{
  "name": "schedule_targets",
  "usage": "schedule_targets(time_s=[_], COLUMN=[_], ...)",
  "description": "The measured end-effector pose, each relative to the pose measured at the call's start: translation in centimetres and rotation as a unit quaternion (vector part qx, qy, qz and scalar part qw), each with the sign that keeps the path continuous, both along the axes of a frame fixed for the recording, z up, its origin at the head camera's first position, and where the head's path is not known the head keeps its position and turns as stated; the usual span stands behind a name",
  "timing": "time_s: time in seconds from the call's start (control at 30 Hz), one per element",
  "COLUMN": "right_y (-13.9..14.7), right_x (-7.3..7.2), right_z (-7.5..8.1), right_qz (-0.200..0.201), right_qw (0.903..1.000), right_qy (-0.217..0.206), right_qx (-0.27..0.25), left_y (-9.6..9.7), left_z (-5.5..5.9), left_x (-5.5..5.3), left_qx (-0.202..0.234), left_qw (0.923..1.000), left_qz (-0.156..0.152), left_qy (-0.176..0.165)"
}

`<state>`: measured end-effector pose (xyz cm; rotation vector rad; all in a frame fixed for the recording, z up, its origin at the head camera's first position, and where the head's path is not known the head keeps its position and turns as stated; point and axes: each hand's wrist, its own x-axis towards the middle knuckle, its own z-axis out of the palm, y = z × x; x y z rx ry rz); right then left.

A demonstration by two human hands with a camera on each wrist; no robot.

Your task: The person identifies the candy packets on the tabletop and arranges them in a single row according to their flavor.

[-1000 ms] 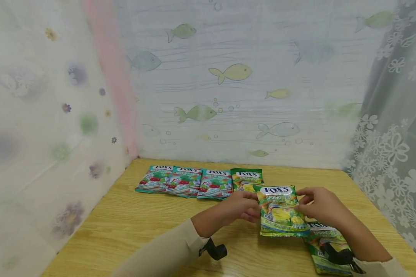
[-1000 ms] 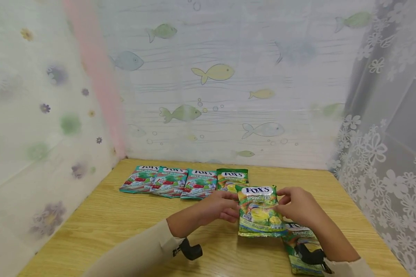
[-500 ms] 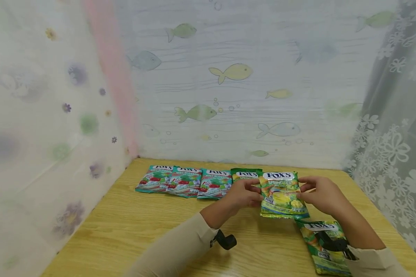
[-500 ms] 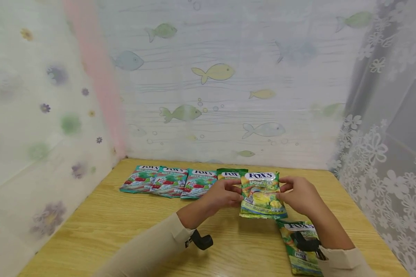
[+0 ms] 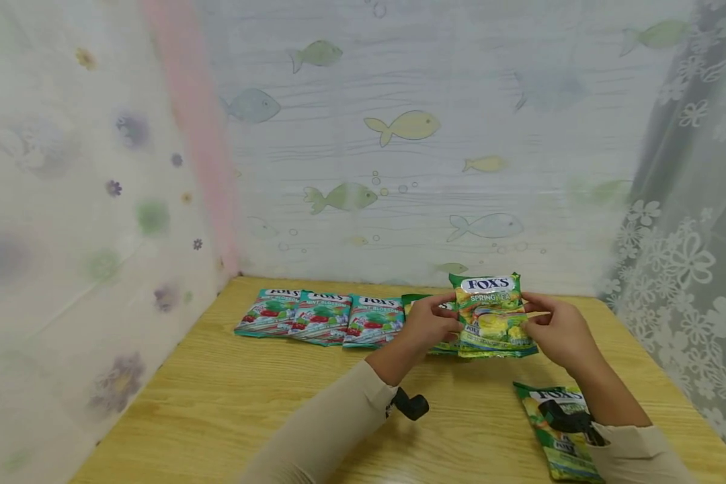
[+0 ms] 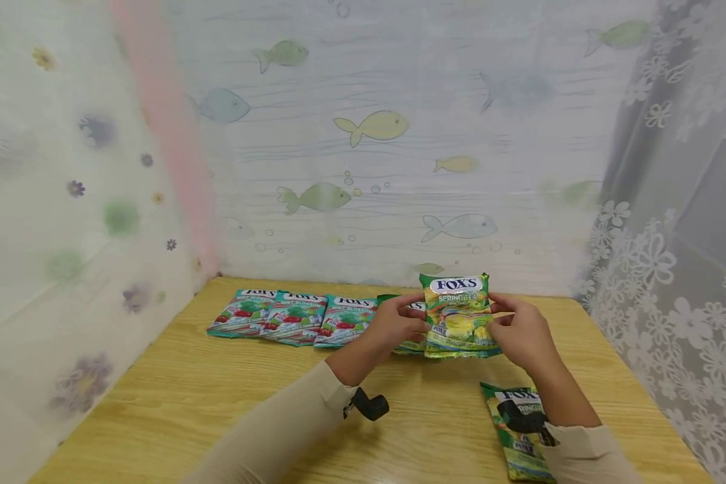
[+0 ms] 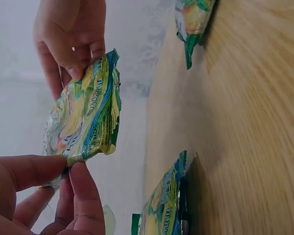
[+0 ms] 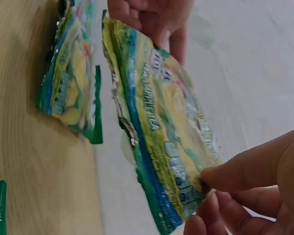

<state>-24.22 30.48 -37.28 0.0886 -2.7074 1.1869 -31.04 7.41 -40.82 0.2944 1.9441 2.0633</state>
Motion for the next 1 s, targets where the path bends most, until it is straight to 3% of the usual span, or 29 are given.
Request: schedule_targets(time_s=[0.47, 0.83, 1.0], right_y=[1.3, 1.7, 1.7], right_x=[-1.3, -2.1, -2.1], right_z=[-2.2, -3.4, -3.6], right_qz=[-0.037, -0.012, 0.016], right_qw=[0.9985, 0.9978, 0.996], right_qy=[0.029, -0.04, -0.068], right_qx=[-0.03, -0.051, -0.054], left_y=[2.3, 3.3, 3.3], left_z=[-1.1, -2.9, -3.2], left_x=[-1.3, -1.8, -1.7], left_qx=[0.025, 0.004, -0.031], left_qw=[0.9991, 0.9976, 0.9966], left_qz=[0.025, 0.068, 0.076], left_qy=[0.024, -0.007, 0.002])
